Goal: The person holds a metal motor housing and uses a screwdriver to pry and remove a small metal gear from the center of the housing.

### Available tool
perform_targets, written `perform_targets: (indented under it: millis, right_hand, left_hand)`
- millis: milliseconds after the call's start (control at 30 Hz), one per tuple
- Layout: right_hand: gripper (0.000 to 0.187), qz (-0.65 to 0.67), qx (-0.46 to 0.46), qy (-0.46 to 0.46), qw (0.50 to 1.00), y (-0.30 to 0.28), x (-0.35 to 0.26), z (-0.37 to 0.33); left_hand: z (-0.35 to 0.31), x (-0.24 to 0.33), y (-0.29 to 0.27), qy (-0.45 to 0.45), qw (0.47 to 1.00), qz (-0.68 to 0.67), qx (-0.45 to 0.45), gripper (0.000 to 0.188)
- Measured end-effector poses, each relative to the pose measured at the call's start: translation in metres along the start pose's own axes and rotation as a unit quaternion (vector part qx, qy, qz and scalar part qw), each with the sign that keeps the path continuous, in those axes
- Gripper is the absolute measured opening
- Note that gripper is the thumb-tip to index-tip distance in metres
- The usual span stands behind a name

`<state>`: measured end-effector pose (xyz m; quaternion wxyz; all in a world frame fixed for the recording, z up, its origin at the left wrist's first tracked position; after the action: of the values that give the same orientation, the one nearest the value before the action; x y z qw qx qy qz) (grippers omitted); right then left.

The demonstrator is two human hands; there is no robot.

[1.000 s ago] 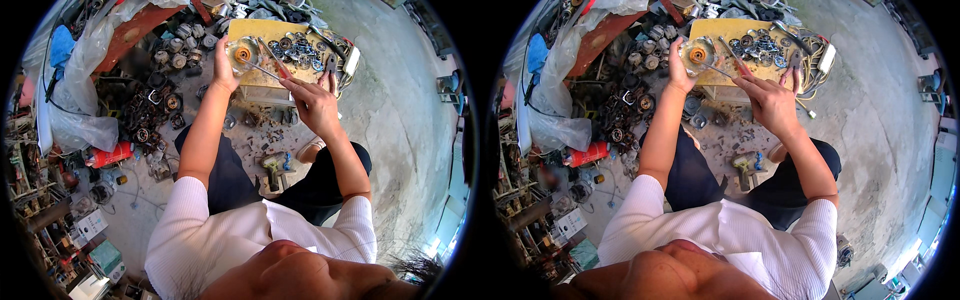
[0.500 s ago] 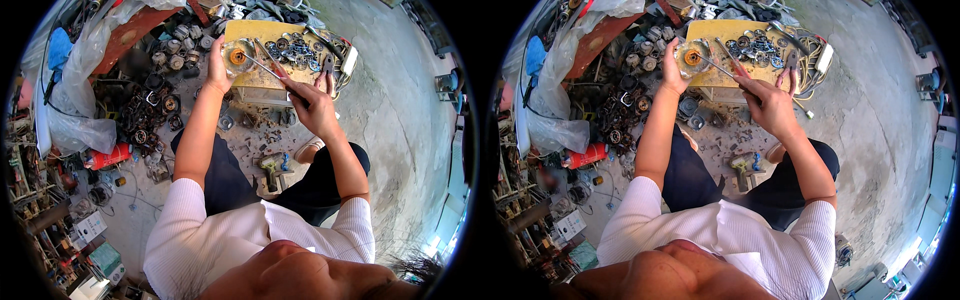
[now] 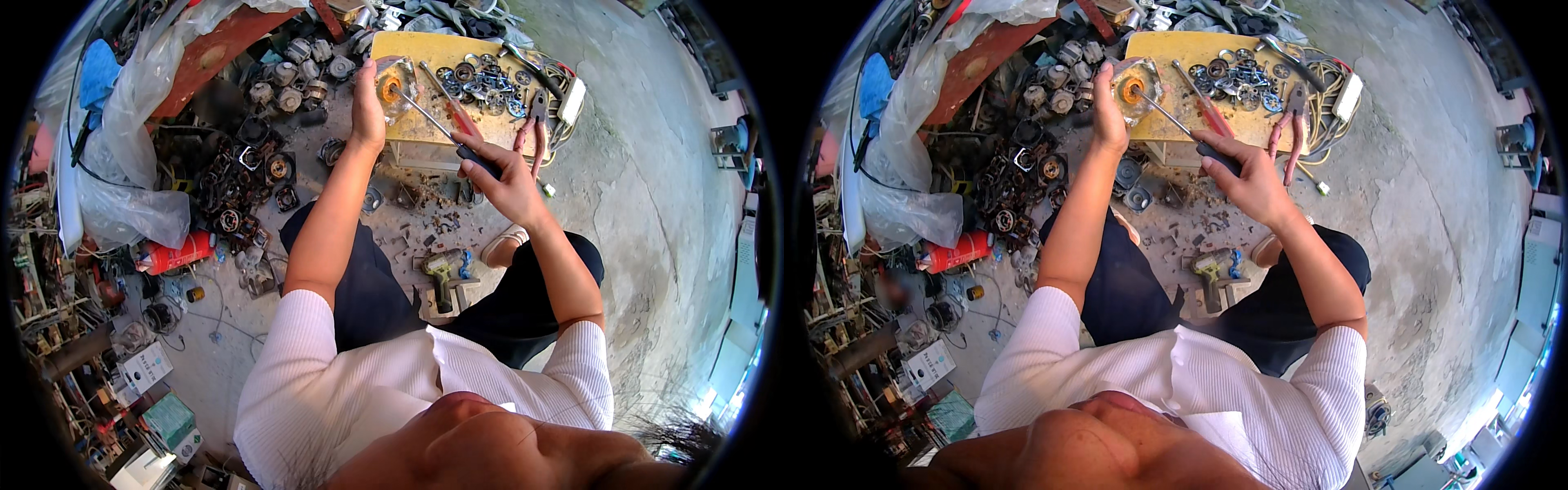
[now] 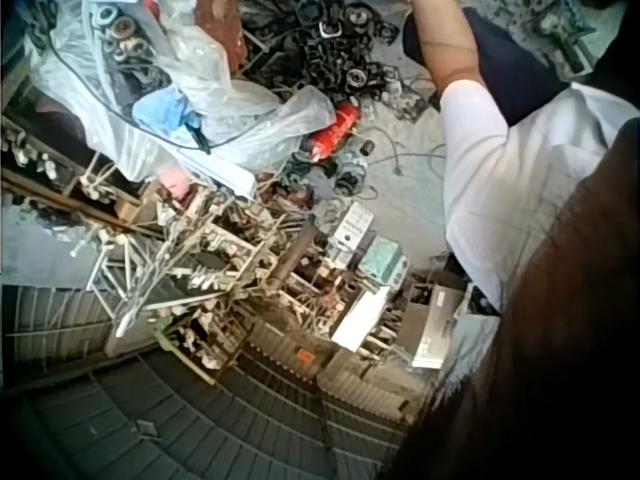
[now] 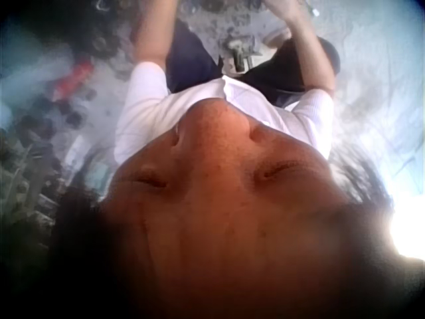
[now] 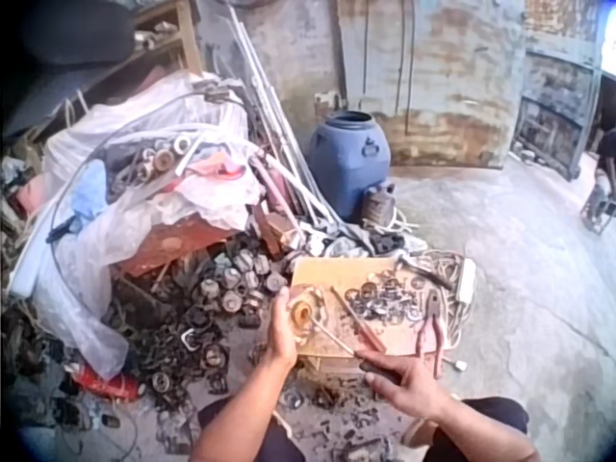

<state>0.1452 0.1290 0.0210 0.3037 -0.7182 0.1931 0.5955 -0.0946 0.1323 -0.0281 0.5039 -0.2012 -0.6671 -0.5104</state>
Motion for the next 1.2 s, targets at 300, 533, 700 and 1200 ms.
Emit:
perform_targets:
  millis: [300,533,700,1200]
  right_hand:
    - [0.045,-0.26,0.067,-0.189,0.945,0.006,-0.018,-0.003]
    - [0.042,-0.376,0.114,-0.203,0.897,0.001,-0.028,-0.008]
    - [0.041,-0.29,0.11,-0.177,0.934,-0.007,-0.02,-0.006]
    - [0.041,-0.19,0.059,-0.094,0.975,-0.007,-0.013,-0.003]
  left_hand:
    - [0.0,-0.002,-0.009,-0.094,0.99,-0.103,0.031,0.052]
    - [0.002,0.006,-0.004,-0.067,0.997,-0.006,0.029,0.07]
    - [-0.005,0.02,0.008,-0.096,0.995,-0.034,0.003,0.072]
    - [-0.001,0.008,0.003,-0.081,0.996,-0.03,0.01,0.07]
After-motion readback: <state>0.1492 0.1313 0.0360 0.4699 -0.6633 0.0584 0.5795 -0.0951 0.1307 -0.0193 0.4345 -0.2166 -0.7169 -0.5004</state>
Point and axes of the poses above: each hand's wrist, its own z-axis towards the middle knuckle, its own y-axis out of the palm, x = y × z, the point moved 5 cm from there along z, towards the middle knuckle
